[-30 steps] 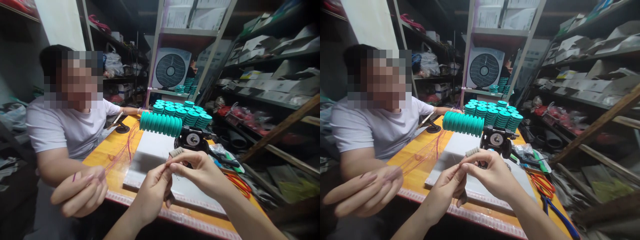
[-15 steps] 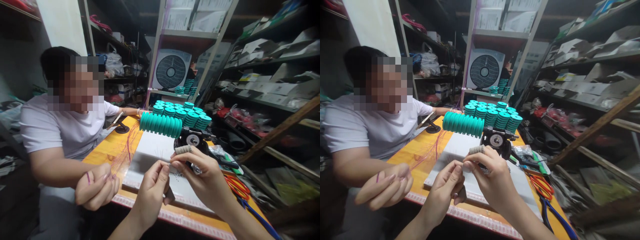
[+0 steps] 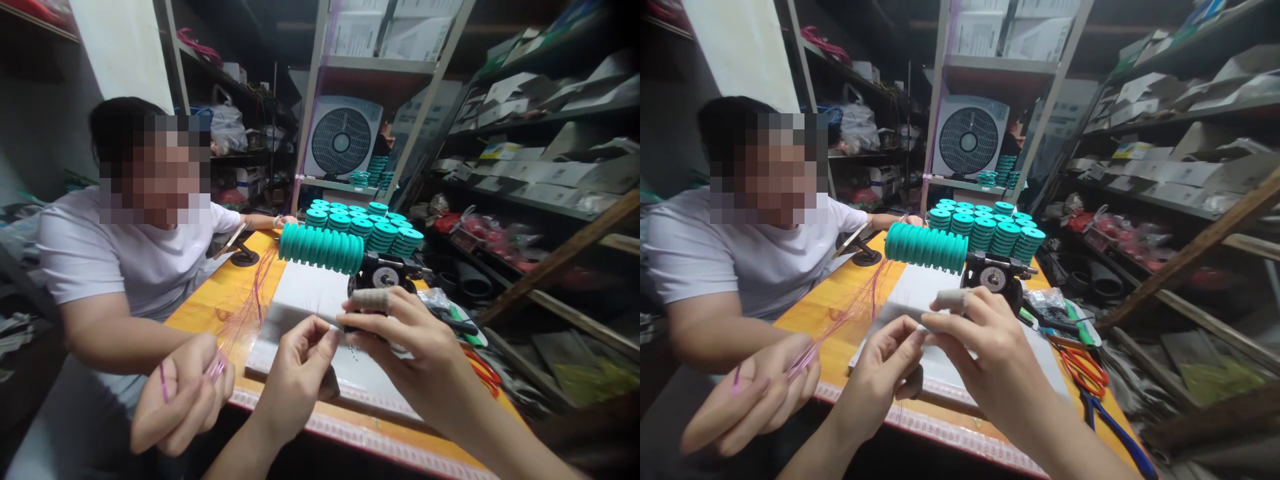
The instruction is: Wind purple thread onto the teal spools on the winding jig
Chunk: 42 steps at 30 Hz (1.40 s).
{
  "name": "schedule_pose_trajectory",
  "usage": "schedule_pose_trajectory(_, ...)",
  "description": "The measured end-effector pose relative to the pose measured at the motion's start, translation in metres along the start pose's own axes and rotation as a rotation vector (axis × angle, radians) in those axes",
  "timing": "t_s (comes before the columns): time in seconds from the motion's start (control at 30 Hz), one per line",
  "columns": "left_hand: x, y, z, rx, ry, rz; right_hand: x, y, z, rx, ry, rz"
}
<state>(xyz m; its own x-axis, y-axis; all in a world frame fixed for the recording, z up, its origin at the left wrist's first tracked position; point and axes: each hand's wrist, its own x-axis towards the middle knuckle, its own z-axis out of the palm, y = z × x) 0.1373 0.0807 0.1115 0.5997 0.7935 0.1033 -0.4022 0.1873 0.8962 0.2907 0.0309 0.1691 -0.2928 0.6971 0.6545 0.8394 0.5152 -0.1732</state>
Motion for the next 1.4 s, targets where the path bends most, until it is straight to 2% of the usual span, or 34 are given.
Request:
schedule_pose_trajectory(0.07,0.000,0.000,0.002,-0.111,0.003,-0.009,-0.004,0.002,0.008,0.262,0.052,0.194)
schedule_pose_trajectory(0.17,0.000,0.000,0.004,-0.200,-0.004,-0.034,-0.008,0.001,0.020,0.549,0.027,0.411)
schedule_pose_trajectory(0.23,0.000,-0.001,0.005,-0.202,-0.021,-0.037,-0.009,0.000,0.025,0.648,0.014,0.454)
schedule_pose_trajectory(0.3,-0.001,-0.001,0.005,-0.172,-0.039,-0.022,-0.008,-0.002,0.026,0.635,0.047,0.424)
schedule_pose_trajectory(0.37,-0.002,-0.003,0.004,-0.115,-0.036,0.005,-0.006,-0.002,0.023,0.488,0.086,0.314)
schedule_pose_trajectory(0.47,-0.001,-0.004,0.000,-0.012,-0.008,0.019,-0.005,-0.003,0.014,0.053,0.111,0.045)
schedule_pose_trajectory(0.53,-0.001,-0.006,-0.003,0.058,-0.005,0.002,-0.005,-0.005,0.008,-0.243,0.084,-0.096)
schedule_pose_trajectory(0.6,0.000,-0.007,-0.005,0.126,-0.013,-0.012,-0.004,-0.007,0.003,-0.442,0.026,-0.166)
schedule_pose_trajectory(0.73,0.000,-0.009,-0.006,0.277,-0.017,0.007,-0.002,-0.013,0.001,-0.648,-0.082,-0.239)
schedule_pose_trajectory(0.9,0.001,-0.010,-0.004,0.415,-0.045,0.005,-0.001,-0.018,0.002,-0.765,-0.129,-0.322)
schedule_pose_trajectory(1.03,0.003,-0.010,-0.004,0.347,-0.023,0.004,-0.004,-0.012,-0.002,-0.634,-0.118,-0.320)
schedule_pose_trajectory(1.23,0.006,-0.001,-0.005,0.012,-0.079,-0.045,-0.009,0.004,-0.004,-0.069,-0.029,-0.069)
schedule_pose_trajectory(1.4,0.008,0.001,-0.003,-0.099,-0.124,-0.077,-0.010,0.010,0.002,0.071,0.020,-0.041)
